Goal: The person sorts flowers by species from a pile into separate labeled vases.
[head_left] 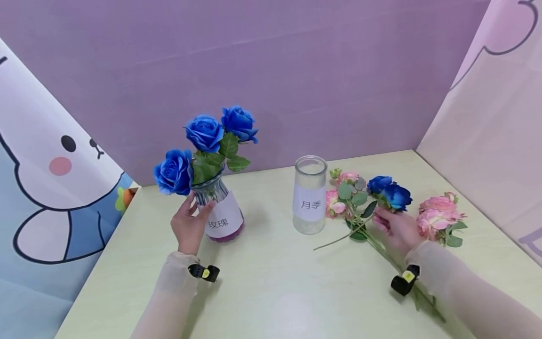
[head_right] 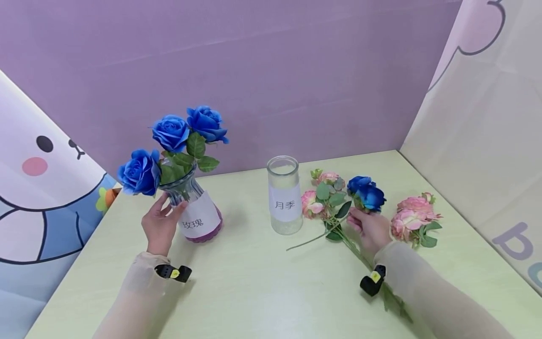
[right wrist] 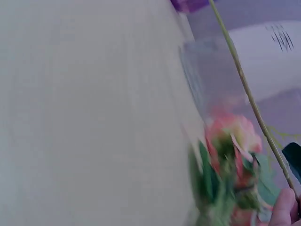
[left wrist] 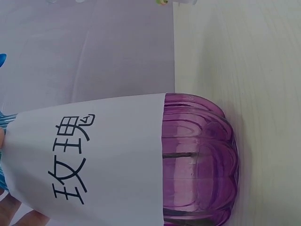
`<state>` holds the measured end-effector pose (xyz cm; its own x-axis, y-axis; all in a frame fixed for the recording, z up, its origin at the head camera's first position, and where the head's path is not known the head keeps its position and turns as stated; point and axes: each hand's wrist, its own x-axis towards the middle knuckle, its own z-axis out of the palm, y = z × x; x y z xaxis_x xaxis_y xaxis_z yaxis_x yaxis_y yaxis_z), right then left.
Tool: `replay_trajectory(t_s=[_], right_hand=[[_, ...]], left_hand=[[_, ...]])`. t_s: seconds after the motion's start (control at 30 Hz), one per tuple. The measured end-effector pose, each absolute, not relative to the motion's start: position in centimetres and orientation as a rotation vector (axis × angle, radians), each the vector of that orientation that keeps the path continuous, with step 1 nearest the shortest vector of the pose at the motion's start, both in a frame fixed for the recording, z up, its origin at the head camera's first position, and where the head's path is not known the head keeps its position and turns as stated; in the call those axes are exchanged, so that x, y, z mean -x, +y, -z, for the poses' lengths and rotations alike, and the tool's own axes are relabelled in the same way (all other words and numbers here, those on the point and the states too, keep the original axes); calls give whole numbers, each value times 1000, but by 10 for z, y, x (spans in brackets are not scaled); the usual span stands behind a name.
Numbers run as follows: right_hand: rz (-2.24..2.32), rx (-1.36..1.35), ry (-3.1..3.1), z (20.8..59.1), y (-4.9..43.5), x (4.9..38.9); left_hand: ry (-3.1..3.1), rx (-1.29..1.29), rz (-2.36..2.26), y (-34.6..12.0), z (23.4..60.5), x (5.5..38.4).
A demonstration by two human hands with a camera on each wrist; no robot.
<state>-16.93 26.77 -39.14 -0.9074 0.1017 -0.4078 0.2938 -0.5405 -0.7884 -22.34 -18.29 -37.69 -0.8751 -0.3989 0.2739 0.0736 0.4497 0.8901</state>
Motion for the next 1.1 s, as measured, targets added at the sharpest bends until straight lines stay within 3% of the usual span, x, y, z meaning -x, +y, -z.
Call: replay_trajectory(t_s=[0.5,0.8,1.1], right_hand=[[2950,-730,1243,394,162,154],[3064,-561,1328,392,107,146],[3334,-267,1203,359,82,156]], left_hand=[[-2233,-235,1425,-185,376,222],[-2230,-242,1395,-184,377,221],[-2230,-244,1431,-183,378,223]])
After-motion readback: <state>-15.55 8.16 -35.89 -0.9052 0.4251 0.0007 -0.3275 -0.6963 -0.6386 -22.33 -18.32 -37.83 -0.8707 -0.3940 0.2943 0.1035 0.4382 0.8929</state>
